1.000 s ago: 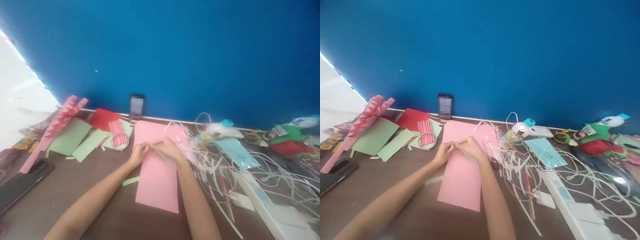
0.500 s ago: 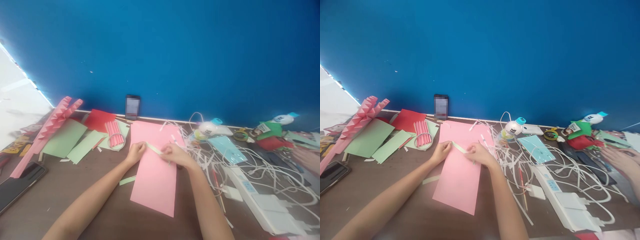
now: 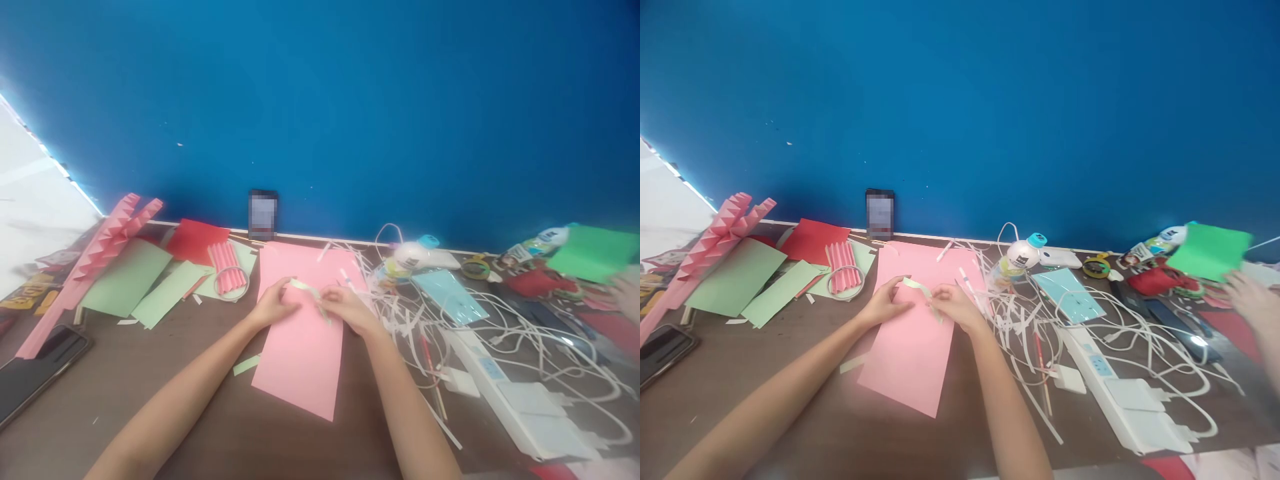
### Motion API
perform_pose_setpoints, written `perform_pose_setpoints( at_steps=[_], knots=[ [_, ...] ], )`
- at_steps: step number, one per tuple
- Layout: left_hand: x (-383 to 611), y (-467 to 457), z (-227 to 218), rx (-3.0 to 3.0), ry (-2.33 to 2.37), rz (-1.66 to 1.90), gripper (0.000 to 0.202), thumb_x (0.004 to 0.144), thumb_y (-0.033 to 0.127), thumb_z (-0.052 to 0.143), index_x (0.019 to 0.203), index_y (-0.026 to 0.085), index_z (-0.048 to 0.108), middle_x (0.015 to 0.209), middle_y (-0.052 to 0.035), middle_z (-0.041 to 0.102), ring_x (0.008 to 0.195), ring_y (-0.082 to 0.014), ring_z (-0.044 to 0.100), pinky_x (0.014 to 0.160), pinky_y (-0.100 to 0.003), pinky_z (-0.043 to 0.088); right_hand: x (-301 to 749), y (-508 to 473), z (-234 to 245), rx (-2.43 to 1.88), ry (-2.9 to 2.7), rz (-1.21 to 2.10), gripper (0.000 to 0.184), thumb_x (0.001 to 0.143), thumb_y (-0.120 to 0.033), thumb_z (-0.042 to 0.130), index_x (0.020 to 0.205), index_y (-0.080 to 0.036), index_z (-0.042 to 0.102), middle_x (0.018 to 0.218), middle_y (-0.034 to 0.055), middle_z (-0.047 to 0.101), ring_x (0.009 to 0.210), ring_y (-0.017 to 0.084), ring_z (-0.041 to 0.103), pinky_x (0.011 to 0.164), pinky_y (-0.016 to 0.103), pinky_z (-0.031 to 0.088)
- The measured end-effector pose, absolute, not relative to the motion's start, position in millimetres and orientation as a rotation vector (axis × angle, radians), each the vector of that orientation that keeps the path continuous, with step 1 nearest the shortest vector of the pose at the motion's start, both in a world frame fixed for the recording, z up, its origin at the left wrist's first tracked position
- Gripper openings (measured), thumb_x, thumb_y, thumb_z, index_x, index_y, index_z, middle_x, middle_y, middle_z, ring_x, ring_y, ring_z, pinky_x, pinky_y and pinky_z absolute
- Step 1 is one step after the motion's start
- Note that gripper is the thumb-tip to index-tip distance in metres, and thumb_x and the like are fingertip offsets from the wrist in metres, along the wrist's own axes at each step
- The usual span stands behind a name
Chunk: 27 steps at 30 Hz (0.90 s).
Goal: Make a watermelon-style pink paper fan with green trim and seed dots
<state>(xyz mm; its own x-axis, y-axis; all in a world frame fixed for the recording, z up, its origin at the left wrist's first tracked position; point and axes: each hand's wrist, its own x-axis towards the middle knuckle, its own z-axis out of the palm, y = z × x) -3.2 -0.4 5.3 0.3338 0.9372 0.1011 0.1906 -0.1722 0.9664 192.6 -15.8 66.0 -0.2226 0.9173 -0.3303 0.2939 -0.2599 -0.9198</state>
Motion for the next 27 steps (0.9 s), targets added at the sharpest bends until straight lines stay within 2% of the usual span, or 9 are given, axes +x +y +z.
perform_pose_setpoints(
  at_steps=[4,6,11,15,17,22,27],
  knots=[
    [-2,0,2,1.774,1.083,0.886,0.047,0.069,0.025,0.058,0.115,0.018,0.048,0.086,-0.0016,0.061,0.07,-0.014,0.055,0.065,-0.025,0.044,196,-12,66,-1.472,-1.297,1.591,0.022,0.061,-0.032,0.07,0.074,-0.017,0.058,0.073,-0.0001,0.058,0.062,0.011,0.057,0.058,0.026,0.049],
    [-1,0,1,1.837,1.095,0.854,0.043,0.07,0.024,0.056,0.112,0.018,0.05,0.08,0.0,0.06,0.066,-0.0134,0.054,0.063,-0.025,0.043,199,-10,66,-1.482,-1.253,1.587,0.023,0.06,-0.031,0.071,0.074,-0.018,0.058,0.072,-0.0005,0.056,0.061,0.011,0.055,0.056,0.026,0.049],
    [-1,-1,-2,1.881,1.127,0.828,0.042,0.071,0.024,0.056,0.112,0.017,0.05,0.085,-0.002,0.061,0.071,-0.0157,0.056,0.066,-0.026,0.044,204,-6,64,-1.506,-1.187,1.608,0.026,0.058,-0.029,0.073,0.076,-0.018,0.058,0.068,-0.0024,0.055,0.06,0.01,0.054,0.057,0.025,0.049],
    [-1,-1,-3,1.885,1.07,0.862,0.043,0.073,0.022,0.053,0.115,0.019,0.05,0.099,-0.0044,0.061,0.084,-0.0177,0.056,0.075,-0.029,0.043,209,-5,62,-1.488,-1.177,1.616,0.027,0.058,-0.031,0.073,0.076,-0.018,0.058,0.074,-0.0018,0.056,0.061,0.008,0.055,0.059,0.024,0.048],
    [-1,-1,-4,1.872,1.065,0.862,0.044,0.073,0.022,0.053,0.116,0.019,0.05,0.1,-0.0047,0.061,0.089,-0.0186,0.056,0.079,-0.03,0.043,211,-5,63,-1.474,-1.193,1.608,0.027,0.059,-0.032,0.073,0.076,-0.017,0.058,0.075,-0.0014,0.057,0.062,0.008,0.054,0.059,0.023,0.047],
    [0,-1,-5,1.855,1.058,0.866,0.043,0.073,0.023,0.053,0.116,0.02,0.05,0.099,-0.0052,0.062,0.095,-0.0203,0.055,0.082,-0.031,0.042,210,-7,65,-1.495,-1.3,1.583,0.026,0.061,-0.032,0.071,0.076,-0.015,0.057,0.063,-0.0025,0.055,0.053,0.007,0.051,0.054,0.021,0.044],
    [0,-2,-1,1.857,1.063,0.841,0.039,0.073,0.022,0.052,0.112,0.019,0.053,0.084,-0.0025,0.063,0.081,-0.0177,0.058,0.075,-0.028,0.043,209,-8,72,-1.574,-1.433,1.519,0.026,0.063,-0.033,0.069,0.077,-0.015,0.057,0.066,0.0009,0.06,0.055,0.009,0.054,0.05,0.02,0.042]
  ],
)
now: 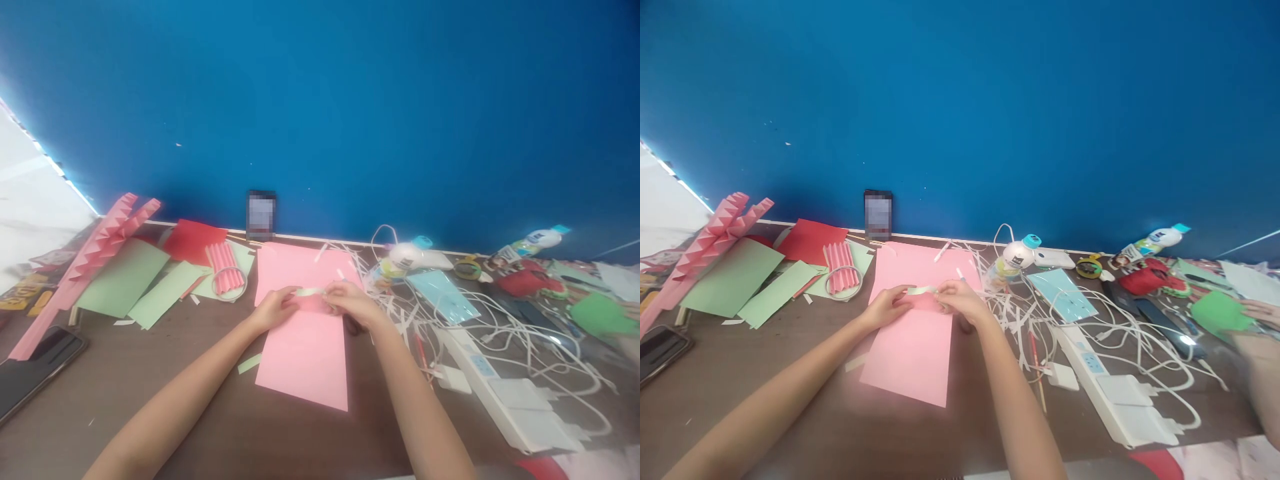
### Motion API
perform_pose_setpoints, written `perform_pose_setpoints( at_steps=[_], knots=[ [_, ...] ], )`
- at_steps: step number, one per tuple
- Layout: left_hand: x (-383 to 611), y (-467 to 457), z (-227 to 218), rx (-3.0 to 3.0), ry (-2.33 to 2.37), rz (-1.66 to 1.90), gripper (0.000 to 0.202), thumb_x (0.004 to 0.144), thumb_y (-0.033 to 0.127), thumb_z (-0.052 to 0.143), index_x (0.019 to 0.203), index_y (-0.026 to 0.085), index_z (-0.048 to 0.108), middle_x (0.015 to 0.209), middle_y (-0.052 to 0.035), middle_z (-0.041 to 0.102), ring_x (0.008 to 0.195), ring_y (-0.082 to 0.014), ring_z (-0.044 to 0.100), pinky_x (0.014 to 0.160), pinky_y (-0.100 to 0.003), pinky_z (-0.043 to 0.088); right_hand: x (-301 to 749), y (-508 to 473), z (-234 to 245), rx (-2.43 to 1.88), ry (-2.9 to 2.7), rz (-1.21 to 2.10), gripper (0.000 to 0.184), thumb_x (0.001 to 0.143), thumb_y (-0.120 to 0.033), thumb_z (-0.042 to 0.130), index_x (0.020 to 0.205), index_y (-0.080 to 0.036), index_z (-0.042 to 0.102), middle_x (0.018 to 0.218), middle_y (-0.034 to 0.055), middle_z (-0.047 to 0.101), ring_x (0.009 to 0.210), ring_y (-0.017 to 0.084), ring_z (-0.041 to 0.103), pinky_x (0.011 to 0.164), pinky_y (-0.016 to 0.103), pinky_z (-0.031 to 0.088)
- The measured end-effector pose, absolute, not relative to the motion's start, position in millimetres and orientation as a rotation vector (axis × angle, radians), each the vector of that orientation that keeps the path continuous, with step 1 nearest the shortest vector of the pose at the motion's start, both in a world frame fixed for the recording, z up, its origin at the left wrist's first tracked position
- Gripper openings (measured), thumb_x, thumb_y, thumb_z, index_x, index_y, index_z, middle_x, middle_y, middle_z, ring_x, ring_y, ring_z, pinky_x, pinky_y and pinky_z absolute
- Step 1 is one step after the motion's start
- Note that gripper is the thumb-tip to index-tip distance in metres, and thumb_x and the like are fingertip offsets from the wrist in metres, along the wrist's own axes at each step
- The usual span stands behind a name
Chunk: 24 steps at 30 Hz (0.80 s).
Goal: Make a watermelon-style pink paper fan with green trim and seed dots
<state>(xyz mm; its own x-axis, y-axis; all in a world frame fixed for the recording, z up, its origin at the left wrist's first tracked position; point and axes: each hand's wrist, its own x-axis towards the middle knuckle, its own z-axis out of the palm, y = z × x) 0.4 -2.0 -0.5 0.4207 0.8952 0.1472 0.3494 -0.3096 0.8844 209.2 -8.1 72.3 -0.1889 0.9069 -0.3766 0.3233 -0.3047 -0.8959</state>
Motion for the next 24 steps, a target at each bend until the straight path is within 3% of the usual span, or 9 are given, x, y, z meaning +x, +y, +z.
perform_pose_setpoints(
  at_steps=[5,11,17,24],
  knots=[
    [-1,-2,2,1.911,1.05,0.822,0.032,0.073,0.021,0.049,0.103,0.018,0.057,0.076,0.0001,0.061,0.069,-0.0158,0.056,0.068,-0.026,0.043,211,-10,85,-1.732,-1.562,1.382,0.023,0.065,-0.034,0.065,0.076,-0.016,0.057,0.07,0.0033,0.062,0.058,0.012,0.058,0.045,0.019,0.04],
    [-3,-2,7,1.776,0.871,0.935,0.035,0.075,0.025,0.049,0.109,0.018,0.054,0.102,-0.0047,0.061,0.09,-0.02,0.056,0.08,-0.029,0.041,207,-17,84,-1.711,-1.734,1.267,0.017,0.07,-0.032,0.059,0.07,-0.015,0.058,0.069,0.0034,0.063,0.058,0.011,0.057,0.05,0.021,0.043],
    [-2,1,9,1.583,0.973,1.021,0.033,0.083,0.041,0.038,0.082,0.015,0.059,0.078,-0.0025,0.06,0.075,-0.0166,0.053,0.069,-0.026,0.04,197,-21,74,-1.719,-1.808,1.139,0.019,0.07,-0.034,0.057,0.069,-0.015,0.06,0.067,0.0033,0.062,0.058,0.013,0.057,0.054,0.024,0.045],
    [0,3,5,1.624,1.007,1.04,0.036,0.084,0.042,0.036,0.062,0.016,0.047,0.058,0.0027,0.042,0.059,-0.0111,0.04,0.056,-0.022,0.032,199,-23,63,-1.688,-1.788,1.075,0.015,0.065,-0.029,0.061,0.07,-0.015,0.063,0.073,0.0044,0.065,0.071,0.017,0.06,0.067,0.029,0.047]
  ],
)
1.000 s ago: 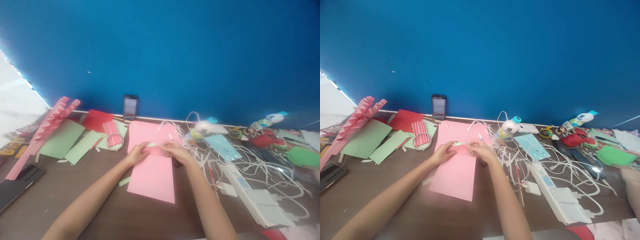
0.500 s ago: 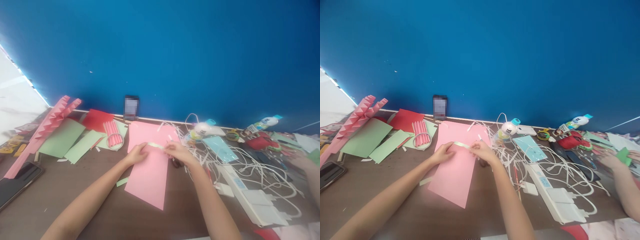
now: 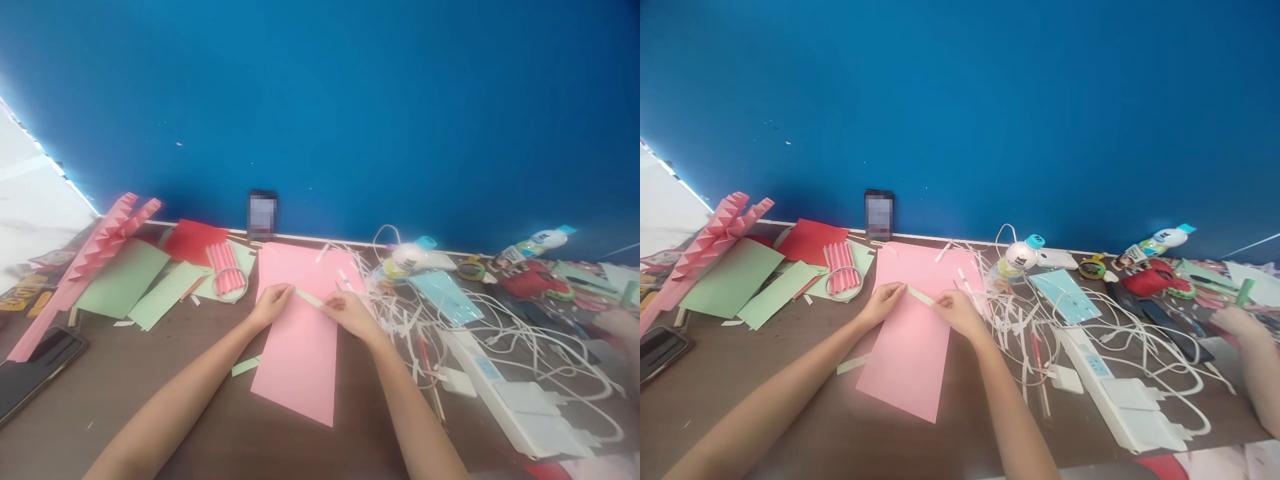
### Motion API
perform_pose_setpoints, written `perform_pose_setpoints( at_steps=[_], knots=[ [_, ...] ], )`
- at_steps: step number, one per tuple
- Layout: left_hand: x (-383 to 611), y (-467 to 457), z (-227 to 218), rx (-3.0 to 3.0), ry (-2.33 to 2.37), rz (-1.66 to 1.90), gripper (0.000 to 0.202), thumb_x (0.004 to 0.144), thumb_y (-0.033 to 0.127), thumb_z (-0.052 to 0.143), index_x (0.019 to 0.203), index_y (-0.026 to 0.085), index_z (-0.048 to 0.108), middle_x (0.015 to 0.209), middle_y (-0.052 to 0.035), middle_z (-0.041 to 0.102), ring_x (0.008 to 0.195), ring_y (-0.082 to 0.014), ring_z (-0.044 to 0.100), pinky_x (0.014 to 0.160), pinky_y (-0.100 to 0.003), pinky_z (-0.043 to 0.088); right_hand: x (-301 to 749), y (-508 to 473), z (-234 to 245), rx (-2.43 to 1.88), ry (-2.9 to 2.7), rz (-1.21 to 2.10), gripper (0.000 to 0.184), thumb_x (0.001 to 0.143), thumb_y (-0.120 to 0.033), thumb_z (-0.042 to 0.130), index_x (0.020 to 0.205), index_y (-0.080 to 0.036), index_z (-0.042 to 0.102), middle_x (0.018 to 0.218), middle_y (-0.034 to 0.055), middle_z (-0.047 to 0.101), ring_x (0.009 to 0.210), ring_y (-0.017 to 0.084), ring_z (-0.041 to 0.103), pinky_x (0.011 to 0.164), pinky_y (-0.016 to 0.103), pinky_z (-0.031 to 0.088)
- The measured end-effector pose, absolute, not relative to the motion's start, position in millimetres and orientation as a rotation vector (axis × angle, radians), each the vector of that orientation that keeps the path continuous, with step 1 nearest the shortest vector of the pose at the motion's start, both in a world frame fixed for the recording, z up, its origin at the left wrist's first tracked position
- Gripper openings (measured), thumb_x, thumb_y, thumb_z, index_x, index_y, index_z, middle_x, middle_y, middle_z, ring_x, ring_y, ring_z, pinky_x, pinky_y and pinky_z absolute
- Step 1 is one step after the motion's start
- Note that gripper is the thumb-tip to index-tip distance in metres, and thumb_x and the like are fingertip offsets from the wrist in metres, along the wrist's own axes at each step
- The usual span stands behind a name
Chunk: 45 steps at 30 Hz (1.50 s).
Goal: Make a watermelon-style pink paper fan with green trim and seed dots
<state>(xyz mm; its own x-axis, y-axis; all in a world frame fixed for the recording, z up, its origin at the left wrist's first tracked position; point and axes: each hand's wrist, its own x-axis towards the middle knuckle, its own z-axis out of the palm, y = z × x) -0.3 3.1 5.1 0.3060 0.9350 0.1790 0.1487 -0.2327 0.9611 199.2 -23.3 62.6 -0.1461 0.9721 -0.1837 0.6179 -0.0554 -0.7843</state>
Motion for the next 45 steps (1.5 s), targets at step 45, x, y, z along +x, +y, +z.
perform_pose_setpoints(
  at_steps=[45],
  knots=[
    [-4,-2,12,1.441,0.997,1.132,0.032,0.081,0.042,0.043,0.063,0.016,0.045,0.06,0.0031,0.04,0.057,-0.0097,0.037,0.053,-0.02,0.03,218,-35,31,-1.427,-0.82,1.295,0.015,0.051,-0.027,0.075,0.057,-0.016,0.067,0.065,0.0018,0.064,0.076,0.018,0.061,0.073,0.031,0.047]
  ],
)
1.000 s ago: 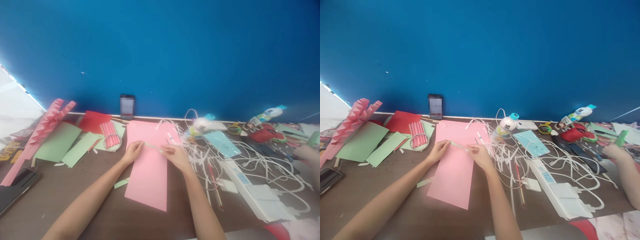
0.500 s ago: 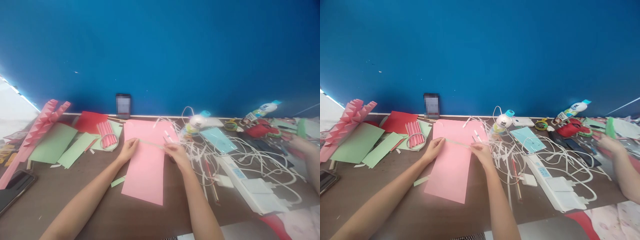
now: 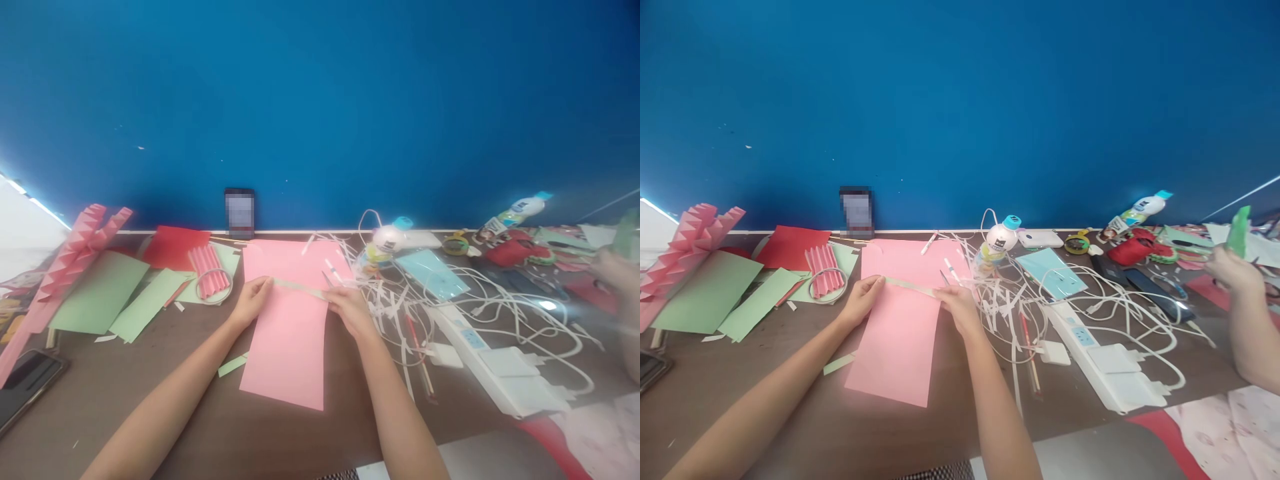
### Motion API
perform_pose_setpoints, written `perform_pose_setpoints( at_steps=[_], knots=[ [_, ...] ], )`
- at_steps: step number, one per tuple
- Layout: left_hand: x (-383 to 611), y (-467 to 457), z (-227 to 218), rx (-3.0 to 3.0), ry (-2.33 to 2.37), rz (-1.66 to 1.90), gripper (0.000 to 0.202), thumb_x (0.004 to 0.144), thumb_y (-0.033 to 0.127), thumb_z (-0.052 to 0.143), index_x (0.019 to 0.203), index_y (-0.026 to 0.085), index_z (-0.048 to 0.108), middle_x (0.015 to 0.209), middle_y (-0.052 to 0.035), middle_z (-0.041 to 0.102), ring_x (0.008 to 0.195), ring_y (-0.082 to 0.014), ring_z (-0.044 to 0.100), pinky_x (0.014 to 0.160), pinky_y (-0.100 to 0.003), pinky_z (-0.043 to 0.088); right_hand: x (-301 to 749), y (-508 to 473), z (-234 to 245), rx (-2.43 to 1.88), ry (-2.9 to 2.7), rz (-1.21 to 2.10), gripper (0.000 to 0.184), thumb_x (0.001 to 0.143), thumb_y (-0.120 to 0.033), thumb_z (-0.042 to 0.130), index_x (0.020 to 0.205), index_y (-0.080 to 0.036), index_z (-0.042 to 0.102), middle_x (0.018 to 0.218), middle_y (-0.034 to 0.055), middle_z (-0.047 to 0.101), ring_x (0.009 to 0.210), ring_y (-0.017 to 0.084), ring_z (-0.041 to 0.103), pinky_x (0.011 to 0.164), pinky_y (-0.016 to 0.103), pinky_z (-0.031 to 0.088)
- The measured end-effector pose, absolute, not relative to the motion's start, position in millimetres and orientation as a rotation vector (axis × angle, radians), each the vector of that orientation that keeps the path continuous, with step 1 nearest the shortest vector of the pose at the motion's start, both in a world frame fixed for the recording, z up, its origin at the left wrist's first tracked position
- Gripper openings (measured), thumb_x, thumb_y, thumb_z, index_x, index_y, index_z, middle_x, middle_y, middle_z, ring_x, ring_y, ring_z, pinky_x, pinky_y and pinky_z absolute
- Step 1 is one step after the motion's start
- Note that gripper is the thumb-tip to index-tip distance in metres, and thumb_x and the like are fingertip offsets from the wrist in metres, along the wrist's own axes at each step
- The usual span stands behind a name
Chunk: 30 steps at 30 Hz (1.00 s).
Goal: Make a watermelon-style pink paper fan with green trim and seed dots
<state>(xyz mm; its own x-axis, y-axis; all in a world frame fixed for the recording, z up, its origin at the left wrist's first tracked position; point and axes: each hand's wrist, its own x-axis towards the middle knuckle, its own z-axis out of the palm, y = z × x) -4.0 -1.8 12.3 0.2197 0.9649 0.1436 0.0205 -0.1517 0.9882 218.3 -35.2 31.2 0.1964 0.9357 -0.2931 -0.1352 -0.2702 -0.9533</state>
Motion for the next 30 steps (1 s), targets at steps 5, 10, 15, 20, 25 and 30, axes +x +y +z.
perform_pose_setpoints(
  at_steps=[5,10,15,20,25,30],
  knots=[
    [-4,-2,14,1.437,0.996,1.13,0.031,0.081,0.042,0.045,0.064,0.016,0.047,0.06,0.0032,0.04,0.056,-0.0093,0.036,0.053,-0.02,0.03,219,-35,33,-1.434,-0.819,1.312,0.013,0.05,-0.025,0.074,0.056,-0.015,0.067,0.064,0.0024,0.063,0.072,0.016,0.06,0.07,0.03,0.047],
    [-4,-2,13,1.396,0.994,1.119,0.031,0.079,0.042,0.047,0.064,0.016,0.049,0.06,0.0033,0.043,0.056,-0.0094,0.038,0.052,-0.019,0.031,219,-33,32,-1.438,-0.808,1.306,0.012,0.05,-0.024,0.074,0.053,-0.015,0.066,0.059,0.0021,0.062,0.07,0.016,0.058,0.068,0.03,0.047],
    [-5,3,6,1.257,1.011,1.092,0.03,0.075,0.043,0.051,0.063,0.015,0.051,0.059,0.0034,0.045,0.055,-0.0096,0.04,0.05,-0.02,0.031,218,-33,32,-1.424,-0.803,1.325,0.014,0.051,-0.026,0.075,0.054,-0.015,0.066,0.063,0.0027,0.063,0.072,0.016,0.058,0.069,0.03,0.046],
    [-5,6,2,1.059,0.969,1.093,0.03,0.071,0.044,0.055,0.063,0.015,0.053,0.059,0.0032,0.049,0.053,-0.0097,0.044,0.05,-0.02,0.035,216,-35,36,-1.361,-0.763,1.359,0.014,0.049,-0.024,0.076,0.056,-0.016,0.067,0.065,0.0027,0.064,0.071,0.016,0.058,0.067,0.029,0.046],
    [-3,2,7,1.032,0.92,0.987,0.033,0.068,0.048,0.06,0.067,0.015,0.055,0.058,0.0031,0.051,0.049,-0.0097,0.047,0.046,-0.02,0.036,214,-36,38,-1.321,-0.75,1.372,0.012,0.052,-0.024,0.075,0.055,-0.016,0.067,0.064,0.0029,0.063,0.07,0.015,0.057,0.067,0.029,0.046],
    [-4,3,7,1.129,0.971,1.038,0.032,0.072,0.047,0.057,0.071,0.015,0.058,0.062,0.0019,0.053,0.053,-0.0099,0.048,0.048,-0.019,0.037,216,-36,37,-1.386,-0.783,1.382,0.011,0.052,-0.024,0.075,0.058,-0.017,0.069,0.07,0.0036,0.065,0.076,0.016,0.058,0.068,0.028,0.045]
  ],
)
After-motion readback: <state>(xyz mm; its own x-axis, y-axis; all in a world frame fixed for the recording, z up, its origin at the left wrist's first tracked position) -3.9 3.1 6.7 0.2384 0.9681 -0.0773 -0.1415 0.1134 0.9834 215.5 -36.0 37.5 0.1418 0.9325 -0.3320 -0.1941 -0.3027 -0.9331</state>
